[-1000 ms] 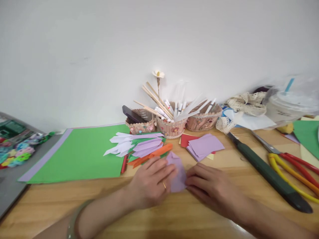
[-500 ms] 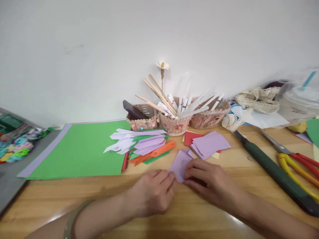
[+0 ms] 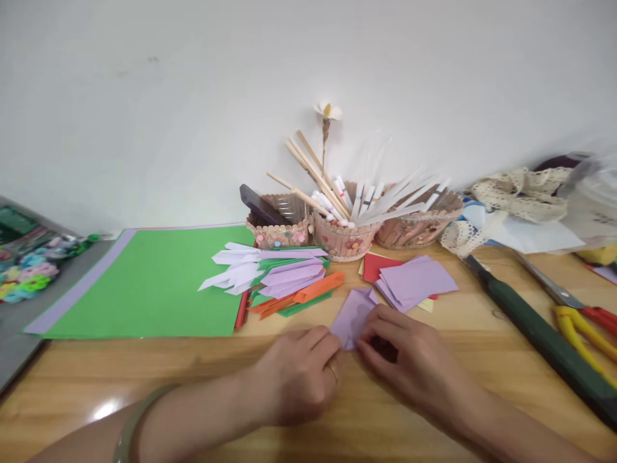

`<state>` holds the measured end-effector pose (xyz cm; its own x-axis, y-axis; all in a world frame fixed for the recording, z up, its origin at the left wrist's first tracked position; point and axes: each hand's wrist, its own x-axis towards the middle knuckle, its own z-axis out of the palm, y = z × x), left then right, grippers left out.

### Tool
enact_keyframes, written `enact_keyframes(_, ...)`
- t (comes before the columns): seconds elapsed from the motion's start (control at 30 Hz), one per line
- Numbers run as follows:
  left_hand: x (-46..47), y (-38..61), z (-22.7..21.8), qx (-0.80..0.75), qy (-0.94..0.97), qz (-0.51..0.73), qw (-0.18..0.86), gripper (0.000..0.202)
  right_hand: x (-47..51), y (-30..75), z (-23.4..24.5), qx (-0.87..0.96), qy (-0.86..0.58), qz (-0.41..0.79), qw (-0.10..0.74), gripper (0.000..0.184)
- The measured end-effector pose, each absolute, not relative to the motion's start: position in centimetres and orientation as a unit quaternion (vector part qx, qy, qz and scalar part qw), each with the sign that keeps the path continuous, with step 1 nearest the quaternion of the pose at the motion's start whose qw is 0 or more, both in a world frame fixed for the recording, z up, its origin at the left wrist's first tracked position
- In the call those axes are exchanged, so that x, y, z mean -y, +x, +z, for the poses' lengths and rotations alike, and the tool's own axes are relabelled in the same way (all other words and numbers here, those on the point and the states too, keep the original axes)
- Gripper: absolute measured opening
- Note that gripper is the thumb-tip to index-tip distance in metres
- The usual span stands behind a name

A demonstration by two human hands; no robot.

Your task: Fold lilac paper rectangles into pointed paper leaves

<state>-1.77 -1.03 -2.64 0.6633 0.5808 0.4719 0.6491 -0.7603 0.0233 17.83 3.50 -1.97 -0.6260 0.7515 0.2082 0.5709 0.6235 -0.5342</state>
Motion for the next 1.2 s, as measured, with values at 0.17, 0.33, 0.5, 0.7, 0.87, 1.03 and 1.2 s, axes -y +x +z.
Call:
enact_keyframes(0.17,1.0,-2.0,-2.3,0.332,-0.913,-0.228,0.07,0.024,-3.5,17.8,-2.1,0.871,-0.379,0.22,0.22,0.017)
enact_keyframes(0.33,0.8,-1.8,-2.2,0.346,-0.906,-0.238,0.062,0.019,-3.6,17.8,-1.9,0.872,-0.372,0.229,0.219,0.016)
enact_keyframes(0.5,1.0,-1.5,-2.7,0.365,-0.909,-0.195,0.053,0.019,-3.5,17.9,-2.0,0.873,-0.373,0.225,0.219,0.016)
enact_keyframes(0.7,1.0,-1.5,-2.6,0.362,-0.913,-0.182,0.05,0.016,-3.6,18.0,-2.0,0.88,-0.381,0.202,0.2,0.011)
enact_keyframes(0.87,1.0,-1.7,-2.5,0.356,-0.919,-0.162,0.047,0.014,-3.8,18.2,-2.0,0.895,-0.356,0.197,0.182,0.013)
enact_keyframes(1.03,1.1,-1.8,-2.8,0.368,-0.917,-0.147,0.035,0.019,-4.0,19.0,-1.5,0.932,-0.264,0.162,0.186,0.022)
enact_keyframes(1.2,1.1,-1.7,-3.2,0.375,-0.914,-0.154,0.023,0.019,-4.3,19.9,-0.6,0.961,-0.183,0.114,0.173,0.03)
